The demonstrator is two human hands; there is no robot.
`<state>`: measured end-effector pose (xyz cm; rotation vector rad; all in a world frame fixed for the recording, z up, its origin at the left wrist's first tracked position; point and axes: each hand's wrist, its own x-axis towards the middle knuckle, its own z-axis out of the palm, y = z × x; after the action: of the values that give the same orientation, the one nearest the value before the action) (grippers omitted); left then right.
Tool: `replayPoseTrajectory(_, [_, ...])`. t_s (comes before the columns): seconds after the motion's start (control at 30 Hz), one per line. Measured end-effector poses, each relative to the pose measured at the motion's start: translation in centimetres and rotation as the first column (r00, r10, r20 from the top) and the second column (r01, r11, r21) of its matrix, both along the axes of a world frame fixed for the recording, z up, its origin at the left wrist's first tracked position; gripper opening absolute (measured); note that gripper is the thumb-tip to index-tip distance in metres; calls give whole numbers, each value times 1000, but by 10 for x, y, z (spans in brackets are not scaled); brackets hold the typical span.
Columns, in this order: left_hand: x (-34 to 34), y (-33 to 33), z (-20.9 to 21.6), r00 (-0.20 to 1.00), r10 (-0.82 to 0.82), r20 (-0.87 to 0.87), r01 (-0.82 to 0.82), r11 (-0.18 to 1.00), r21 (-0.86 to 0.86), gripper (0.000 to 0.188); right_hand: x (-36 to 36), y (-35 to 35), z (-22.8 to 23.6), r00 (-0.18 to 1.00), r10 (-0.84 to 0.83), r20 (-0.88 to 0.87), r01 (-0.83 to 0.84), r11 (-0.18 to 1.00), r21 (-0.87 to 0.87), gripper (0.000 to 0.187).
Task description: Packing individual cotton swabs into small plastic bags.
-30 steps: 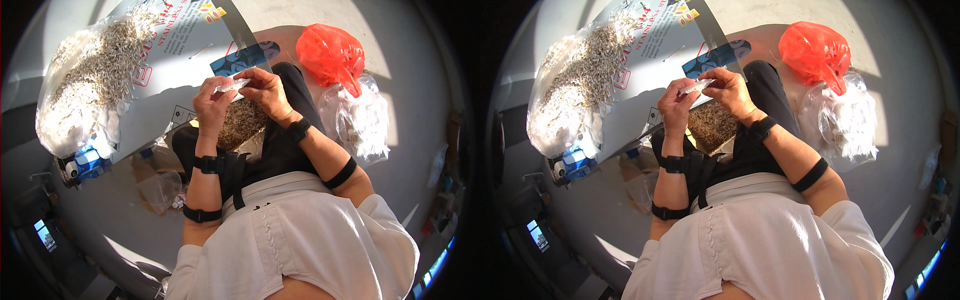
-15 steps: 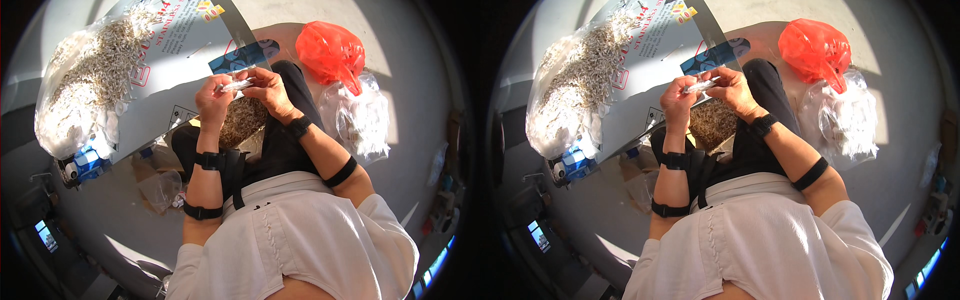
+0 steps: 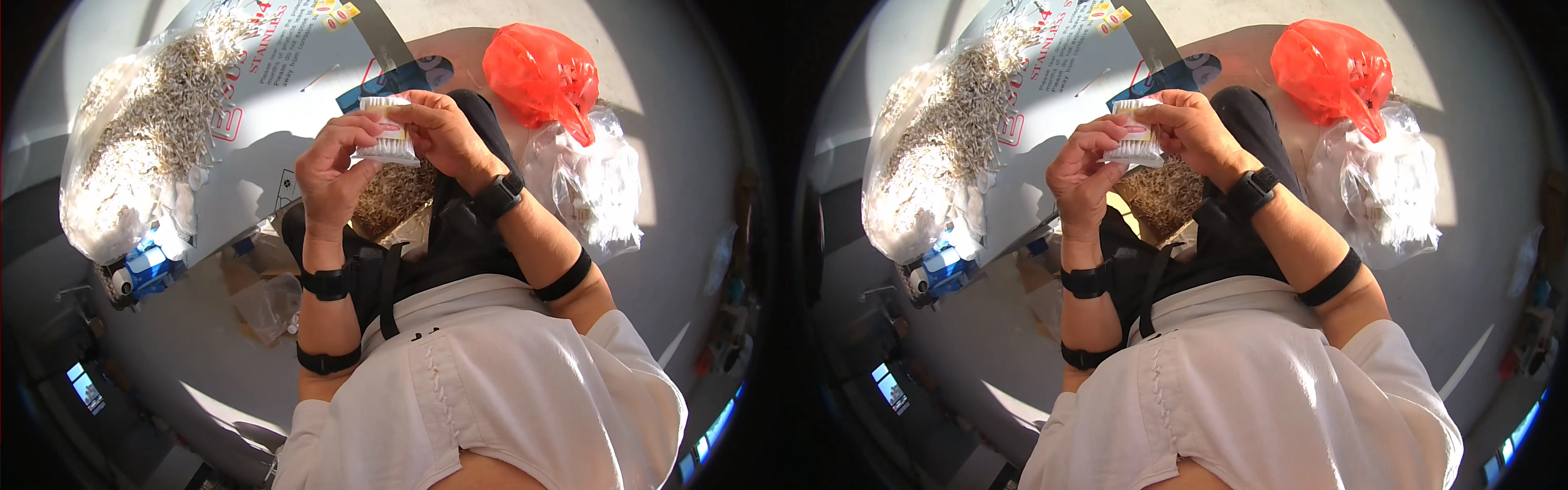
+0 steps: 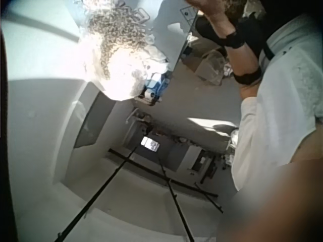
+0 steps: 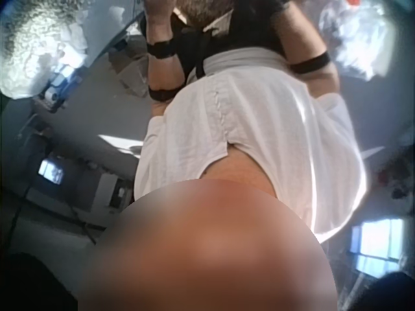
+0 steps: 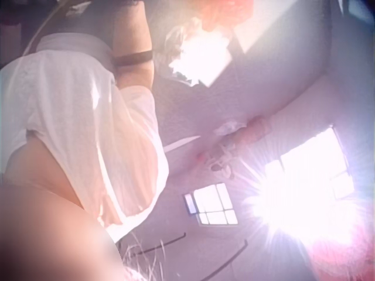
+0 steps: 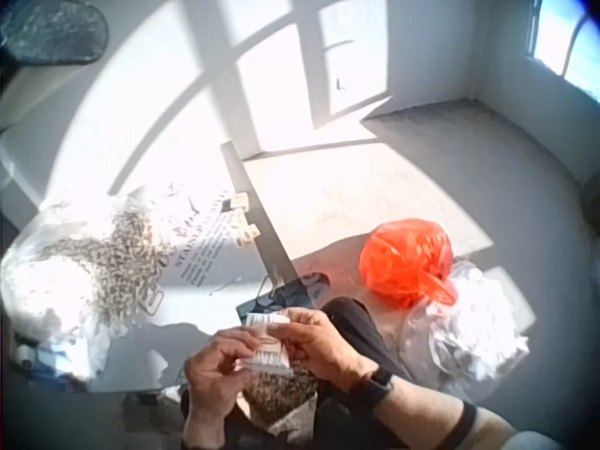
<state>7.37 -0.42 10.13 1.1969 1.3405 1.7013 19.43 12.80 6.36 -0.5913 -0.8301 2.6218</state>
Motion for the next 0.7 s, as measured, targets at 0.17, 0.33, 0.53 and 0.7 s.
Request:
replayPoseTrajectory(0.17, [15,0,1,906,352,236,-365,931,11,37,-4,-6,8,979,-202,22,199,976,92,14])
replayPoseTrajectory(0.33, [17,-6,-1,875,345,340,-332,938,-99,35,-3,-15,12,968,-244,61,231,959,163,22])
replayPoseTrajectory(0.53, [20,-3,-4,845,451,287,-429,892,-140,30,0,-21,11,975,-220,24,213,962,173,26])
replayPoseTrajectory(0.7, [16,-5,-4,842,458,284,-441,889,-126,25,1,-21,12,981,-190,28,179,960,214,29])
